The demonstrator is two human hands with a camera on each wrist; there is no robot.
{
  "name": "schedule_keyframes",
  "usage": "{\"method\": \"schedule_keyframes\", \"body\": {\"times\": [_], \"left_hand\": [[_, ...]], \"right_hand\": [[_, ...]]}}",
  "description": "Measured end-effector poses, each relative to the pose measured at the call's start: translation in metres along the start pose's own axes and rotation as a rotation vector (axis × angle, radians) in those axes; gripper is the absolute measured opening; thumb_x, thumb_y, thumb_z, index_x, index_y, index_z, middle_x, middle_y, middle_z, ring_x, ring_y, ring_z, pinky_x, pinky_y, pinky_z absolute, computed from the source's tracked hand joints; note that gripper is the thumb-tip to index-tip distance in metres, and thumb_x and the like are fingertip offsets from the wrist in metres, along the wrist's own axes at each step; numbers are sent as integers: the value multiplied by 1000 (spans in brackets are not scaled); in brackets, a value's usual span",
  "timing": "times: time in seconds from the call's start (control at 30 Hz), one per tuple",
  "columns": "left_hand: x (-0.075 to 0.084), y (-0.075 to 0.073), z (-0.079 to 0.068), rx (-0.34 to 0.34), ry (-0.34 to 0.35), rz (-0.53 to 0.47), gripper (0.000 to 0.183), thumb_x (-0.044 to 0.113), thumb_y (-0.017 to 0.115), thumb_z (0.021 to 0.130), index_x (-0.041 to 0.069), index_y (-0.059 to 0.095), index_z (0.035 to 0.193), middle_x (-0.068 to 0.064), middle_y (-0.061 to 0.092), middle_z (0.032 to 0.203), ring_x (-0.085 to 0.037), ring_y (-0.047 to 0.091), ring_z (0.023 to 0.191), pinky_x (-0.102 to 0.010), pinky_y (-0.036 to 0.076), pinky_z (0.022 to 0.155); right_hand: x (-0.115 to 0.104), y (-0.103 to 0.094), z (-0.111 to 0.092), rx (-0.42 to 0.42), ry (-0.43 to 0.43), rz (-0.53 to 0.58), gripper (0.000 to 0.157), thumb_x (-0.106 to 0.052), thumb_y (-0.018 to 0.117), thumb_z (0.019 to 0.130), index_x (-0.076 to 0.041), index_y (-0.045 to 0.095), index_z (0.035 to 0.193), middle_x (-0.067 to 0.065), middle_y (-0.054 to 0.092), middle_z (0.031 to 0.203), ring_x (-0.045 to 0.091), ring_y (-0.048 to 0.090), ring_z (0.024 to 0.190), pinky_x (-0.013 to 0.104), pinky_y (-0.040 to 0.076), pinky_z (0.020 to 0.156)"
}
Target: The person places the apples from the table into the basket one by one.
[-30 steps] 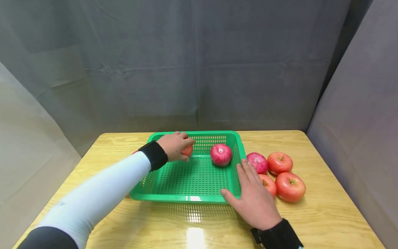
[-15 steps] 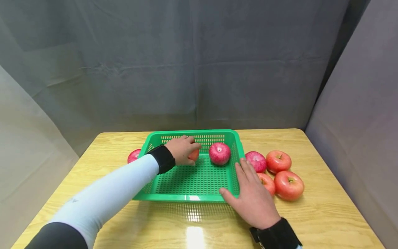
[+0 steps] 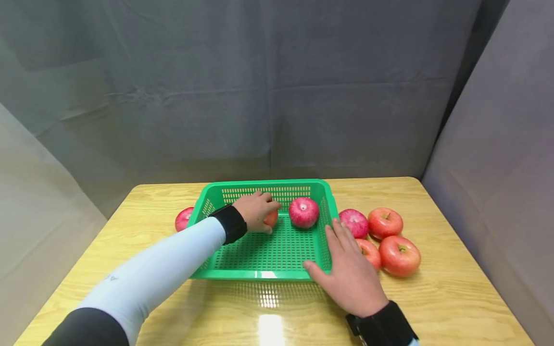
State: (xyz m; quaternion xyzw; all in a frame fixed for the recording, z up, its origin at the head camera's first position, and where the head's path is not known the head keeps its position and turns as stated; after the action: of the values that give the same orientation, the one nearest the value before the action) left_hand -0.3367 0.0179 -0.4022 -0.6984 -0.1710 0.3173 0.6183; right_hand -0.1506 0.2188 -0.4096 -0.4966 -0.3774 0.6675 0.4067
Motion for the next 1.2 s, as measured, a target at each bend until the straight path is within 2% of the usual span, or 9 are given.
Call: {"method": "schedule_keyframes", "body": {"times": [0.53,0.8,1.0,1.2], "left_hand": [[3,5,0,26,5,19,68,53,76,74,29,51,132,-3,50,118,-20,42,100,-35,54,68],[2,7,0,63,2,26,67,52,75,74,29,52,132,-3,49,118,-21,40,103,-35,54,68],[0,7,0,99,12,14,66,50,76,75,27,52,131,-3,50,115,-21,39,101,-34,54,69],[-1,0,-3,84,4,-51,66,52,74,76,25,53,133,-4,50,120,-21,41,104,-37,54,72]], "right_hand": [[-2,-1,0,-5,3,-3,97,-74,42,84,-4,25,148,15,15,155,30,12,137,65,35,96],[-1,1,0,-2,-1,-10,96,-74,42,84,-5,25,148,14,15,155,29,12,137,64,35,97],[-1,1,0,-1,-2,-9,96,-74,42,84,-5,26,148,14,15,155,29,12,137,64,36,96],[-2,0,0,-10,13,-11,96,-75,42,84,-5,26,148,14,16,154,29,12,137,64,36,96]]}}
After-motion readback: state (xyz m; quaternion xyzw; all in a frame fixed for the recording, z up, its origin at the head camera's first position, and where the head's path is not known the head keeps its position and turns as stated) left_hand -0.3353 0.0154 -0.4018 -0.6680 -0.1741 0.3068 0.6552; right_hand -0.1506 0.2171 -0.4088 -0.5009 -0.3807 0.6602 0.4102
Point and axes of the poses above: each hand's wrist, its own z-axis towards the middle knuckle, its own y-axis out of the palm, x = y × z, the point moved 2 cm from there along z, towards the middle knuckle
